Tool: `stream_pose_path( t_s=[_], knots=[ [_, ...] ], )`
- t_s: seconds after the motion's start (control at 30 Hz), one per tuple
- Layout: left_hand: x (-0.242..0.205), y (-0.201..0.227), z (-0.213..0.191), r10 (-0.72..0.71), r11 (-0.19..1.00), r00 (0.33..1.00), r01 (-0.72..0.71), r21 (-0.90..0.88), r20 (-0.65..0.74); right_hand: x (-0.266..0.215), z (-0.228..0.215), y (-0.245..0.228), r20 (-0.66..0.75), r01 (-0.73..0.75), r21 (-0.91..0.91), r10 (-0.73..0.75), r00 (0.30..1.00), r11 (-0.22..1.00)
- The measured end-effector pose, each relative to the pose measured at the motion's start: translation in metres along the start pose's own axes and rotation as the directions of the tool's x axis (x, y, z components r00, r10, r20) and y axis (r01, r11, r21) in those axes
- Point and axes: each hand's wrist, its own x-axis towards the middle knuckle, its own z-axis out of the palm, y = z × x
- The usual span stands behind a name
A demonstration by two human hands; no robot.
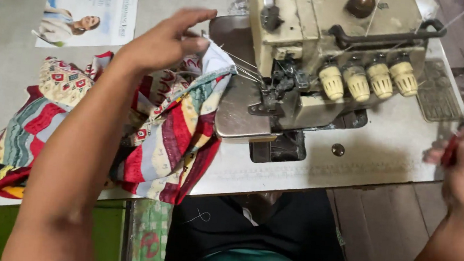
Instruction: Threading an industrial overlock sewing machine using tweezers and preparing fabric for sewing.
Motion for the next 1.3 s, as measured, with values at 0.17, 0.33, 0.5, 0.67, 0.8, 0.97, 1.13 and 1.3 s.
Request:
stream_pose_path(
  t_s=[0.17,0.33,0.5,0.67,0.8,0.97,1.13,1.3],
  knots=[
    [0.011,-0.024,0.012,-0.182,0.901,0.978,0.207,-0.382,0.102,-0.071,0.013,-0.07,0.112,-0.139,0.434,0.1,0.989,0.89],
    [-0.011,0.004,0.018,-0.384,0.873,0.923,0.371,-0.317,0.022,-0.097,0.019,-0.081,0.311,-0.196,0.501,0.037,0.95,0.843],
    [-0.031,0.005,0.033,-0.372,0.911,0.925,0.347,-0.223,-0.079,-0.105,0.051,-0.102,0.522,-0.27,0.626,-0.136,0.842,0.732],
    [-0.065,0.019,0.019,-0.215,0.928,0.974,0.182,-0.325,-0.068,-0.126,0.075,-0.112,0.545,-0.176,0.576,-0.215,0.811,0.798],
    [-0.087,0.033,0.009,-0.047,0.937,0.995,0.074,-0.34,0.085,-0.128,0.084,-0.118,0.483,-0.139,0.453,-0.111,0.868,0.881],
    [-0.093,0.08,0.0,-0.518,0.855,0.838,0.512,0.08,0.173,-0.131,0.087,-0.127,0.528,-0.134,0.434,-0.13,0.839,0.891],
    [-0.109,0.092,0.006,-0.632,0.775,0.769,0.629,0.06,0.094,-0.143,0.104,-0.137,0.606,-0.121,0.268,-0.069,0.793,0.956],
    [-0.14,0.061,0.014,-0.523,0.837,0.847,0.531,-0.132,0.096,-0.15,0.13,-0.162,0.667,0.057,0.28,-0.237,0.706,0.958]
  ],
)
